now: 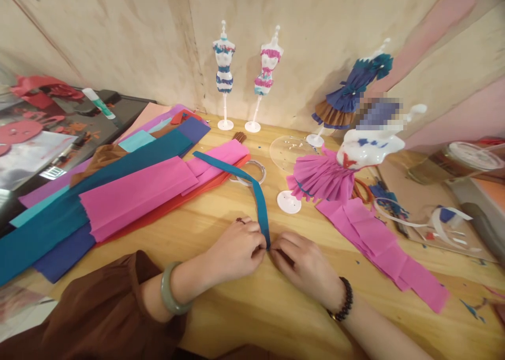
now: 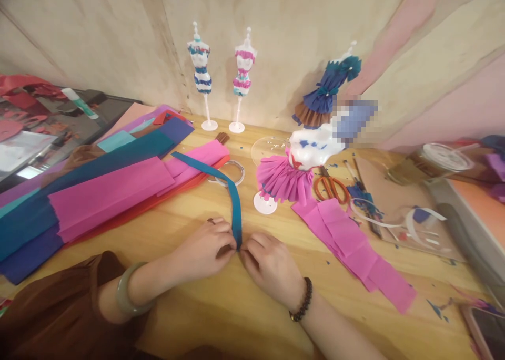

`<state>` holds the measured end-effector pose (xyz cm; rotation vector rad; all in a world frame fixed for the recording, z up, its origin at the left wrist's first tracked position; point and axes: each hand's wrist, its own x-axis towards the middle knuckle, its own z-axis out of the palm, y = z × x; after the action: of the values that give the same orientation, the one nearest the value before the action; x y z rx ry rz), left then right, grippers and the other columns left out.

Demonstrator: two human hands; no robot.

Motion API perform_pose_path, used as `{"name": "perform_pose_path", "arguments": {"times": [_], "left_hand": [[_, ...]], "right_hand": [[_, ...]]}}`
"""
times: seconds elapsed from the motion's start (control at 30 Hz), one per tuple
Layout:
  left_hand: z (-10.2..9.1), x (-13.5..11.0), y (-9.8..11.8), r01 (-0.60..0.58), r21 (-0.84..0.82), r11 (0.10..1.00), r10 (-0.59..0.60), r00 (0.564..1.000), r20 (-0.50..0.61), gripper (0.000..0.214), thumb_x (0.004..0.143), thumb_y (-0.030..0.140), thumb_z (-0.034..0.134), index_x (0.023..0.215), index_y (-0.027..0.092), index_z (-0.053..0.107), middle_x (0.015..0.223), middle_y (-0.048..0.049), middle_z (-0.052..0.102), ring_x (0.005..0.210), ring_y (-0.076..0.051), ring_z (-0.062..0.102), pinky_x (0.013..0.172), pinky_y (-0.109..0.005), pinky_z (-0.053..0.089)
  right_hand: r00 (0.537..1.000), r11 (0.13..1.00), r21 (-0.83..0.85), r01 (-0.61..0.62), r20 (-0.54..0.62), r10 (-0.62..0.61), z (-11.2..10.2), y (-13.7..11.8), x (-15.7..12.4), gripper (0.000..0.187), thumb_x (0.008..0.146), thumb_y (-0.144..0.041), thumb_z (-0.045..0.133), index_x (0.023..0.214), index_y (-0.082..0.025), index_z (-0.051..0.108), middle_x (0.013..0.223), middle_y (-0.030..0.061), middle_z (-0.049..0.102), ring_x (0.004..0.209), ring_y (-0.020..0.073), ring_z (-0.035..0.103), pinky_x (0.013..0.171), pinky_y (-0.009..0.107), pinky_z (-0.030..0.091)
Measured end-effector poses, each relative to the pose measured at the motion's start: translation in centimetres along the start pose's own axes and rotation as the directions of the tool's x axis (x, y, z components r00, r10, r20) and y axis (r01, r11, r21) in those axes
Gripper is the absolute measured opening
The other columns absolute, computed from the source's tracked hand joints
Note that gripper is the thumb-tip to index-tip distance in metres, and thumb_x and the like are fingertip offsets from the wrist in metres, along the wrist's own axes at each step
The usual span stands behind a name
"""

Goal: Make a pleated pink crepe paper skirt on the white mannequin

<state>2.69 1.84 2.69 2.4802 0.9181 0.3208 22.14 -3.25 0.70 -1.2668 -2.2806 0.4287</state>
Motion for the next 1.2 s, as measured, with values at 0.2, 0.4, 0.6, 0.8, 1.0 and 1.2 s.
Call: {"name": "perform_pose_path", "arguments": {"times": [0.2,0.4,0.6,0.8,1.0,1.2], "left_hand": [[0.05,0.04,0.0,0.003,-0.012,1.0,-0.003,1.0,0.003,0.017,0.081,0.011,0.057,0.072,0.018,0.069,0.077,-0.0033,0.065,0.083,-0.02,0.058,0.081,-0.032,0.043],[0.19,0.04,0.18,0.017,0.032,0.999,-0.017,1.0,-0.005,0.017,0.082,0.013,0.056,0.073,0.018,0.069,0.077,-0.004,0.065,0.081,-0.02,0.058,0.077,-0.033,0.044],[0.5,0.01,0.25,0.041,0.08,0.996,-0.04,0.999,-0.02,0.015,0.08,0.013,0.055,0.069,0.018,0.065,0.076,-0.004,0.065,0.079,-0.02,0.057,0.075,-0.034,0.043],[0.74,0.01,0.25,0.068,0.054,0.996,-0.067,0.998,-0.011,0.013,0.079,0.014,0.055,0.068,0.018,0.062,0.077,-0.0034,0.064,0.08,-0.02,0.056,0.075,-0.035,0.042],[0.93,-0.08,0.27,0.08,0.025,0.997,-0.079,0.997,-0.012,0.013,0.078,0.013,0.056,0.069,0.018,0.062,0.077,-0.0042,0.063,0.082,-0.02,0.056,0.075,-0.034,0.04],[0.66,-0.02,0.46,0.092,0.029,0.995,-0.092,0.996,0.002,0.014,0.08,0.013,0.055,0.069,0.018,0.063,0.079,-0.0037,0.063,0.083,-0.02,0.055,0.078,-0.034,0.04]], "right_hand": [[0.997,0.998,-0.03,-0.061,0.037,0.062,0.22,0.09,0.06,0.016,0.091,-0.014,0.051,0.08,-0.019,0.061,0.075,0.005,0.062,0.071,0.0182,0.059,0.065,0.029,0.045],[0.996,0.997,-0.034,-0.068,0.049,0.069,0.16,0.07,0.15,0.014,0.089,-0.013,0.05,0.08,-0.019,0.06,0.076,0.0048,0.062,0.071,0.0183,0.059,0.064,0.029,0.044],[0.995,0.997,-0.043,-0.071,0.064,0.074,0.25,0.08,0.21,0.013,0.089,-0.013,0.05,0.081,-0.019,0.059,0.076,0.005,0.062,0.071,0.0189,0.059,0.065,0.03,0.045],[0.992,0.995,-0.018,-0.098,0.081,0.1,0.21,-0.04,0.24,0.012,0.087,-0.01,0.051,0.081,-0.019,0.058,0.078,0.0049,0.062,0.072,0.0184,0.058,0.065,0.03,0.045],[0.991,0.994,0.015,-0.111,0.081,0.109,0.04,-0.13,0.32,0.013,0.086,-0.008,0.052,0.081,-0.019,0.059,0.078,0.0051,0.062,0.073,0.019,0.058,0.065,0.03,0.045],[0.983,0.987,0.061,-0.148,0.115,0.14,-0.12,-0.17,0.41,0.014,0.086,-0.008,0.052,0.081,-0.019,0.059,0.079,0.0045,0.062,0.075,0.0191,0.058,0.067,0.03,0.045]]}}
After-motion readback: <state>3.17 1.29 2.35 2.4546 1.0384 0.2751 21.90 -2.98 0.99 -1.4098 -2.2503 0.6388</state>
